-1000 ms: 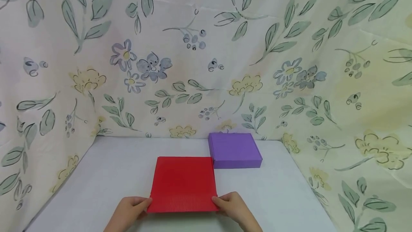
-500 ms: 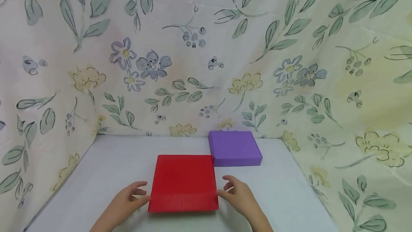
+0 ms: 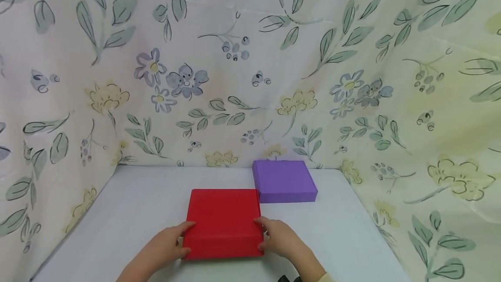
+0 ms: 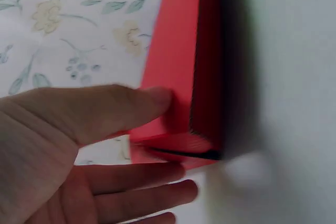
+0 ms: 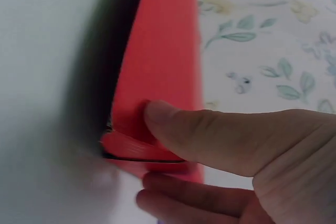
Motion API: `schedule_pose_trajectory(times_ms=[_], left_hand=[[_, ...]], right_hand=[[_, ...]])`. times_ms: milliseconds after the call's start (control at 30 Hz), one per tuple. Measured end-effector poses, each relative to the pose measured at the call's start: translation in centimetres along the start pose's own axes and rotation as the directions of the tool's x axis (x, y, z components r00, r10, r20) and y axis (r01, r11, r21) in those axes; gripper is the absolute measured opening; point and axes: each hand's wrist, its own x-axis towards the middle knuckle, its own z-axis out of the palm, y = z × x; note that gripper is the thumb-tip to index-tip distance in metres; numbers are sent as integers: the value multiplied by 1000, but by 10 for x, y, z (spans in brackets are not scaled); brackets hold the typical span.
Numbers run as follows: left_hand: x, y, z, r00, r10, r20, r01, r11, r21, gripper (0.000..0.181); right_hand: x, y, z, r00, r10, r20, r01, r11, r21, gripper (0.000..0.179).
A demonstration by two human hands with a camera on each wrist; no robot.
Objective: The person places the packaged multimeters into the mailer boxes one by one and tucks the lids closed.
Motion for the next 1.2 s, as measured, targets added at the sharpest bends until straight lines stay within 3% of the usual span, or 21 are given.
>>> schedule_pose_trajectory(times_ms=[200, 400, 567, 667, 833, 933, 1033, 1100, 1200], left_hand=[[1, -8, 16, 988, 83, -128, -71, 993, 94, 72], [2, -9, 26, 954, 178, -239, -123, 966, 226, 67], [1, -11, 34, 928, 225, -298, -138, 948, 286, 64], [-1, -11, 37, 911, 245, -333, -139, 940, 310, 62], [-5, -12, 38, 889, 268, -371, -147, 935, 323, 60], [-6, -12, 37, 888, 266, -375, -142, 934, 327, 61], [-6, -12, 33, 902, 239, -359, -121, 940, 320, 62], [-3, -13, 29, 910, 223, -349, -109, 942, 319, 63], [7, -16, 23, 909, 221, -354, -102, 940, 325, 62]], right_hand=[[7, 1, 14, 998, -16, -61, 8, 991, -131, 55], [11, -1, 22, 985, -68, -157, 19, 957, -290, 49], [10, 0, 28, 970, -147, -195, 54, 908, -415, 42], [10, 2, 31, 959, -190, -211, 78, 892, -445, 41], [10, 3, 34, 958, -192, -212, 84, 897, -433, 41], [14, 2, 34, 958, -196, -210, 87, 894, -439, 39], [20, 0, 32, 957, -200, -210, 94, 898, -429, 38], [25, -1, 31, 958, -194, -209, 93, 905, -416, 38], [36, -4, 29, 965, -168, -202, 75, 913, -402, 38]])
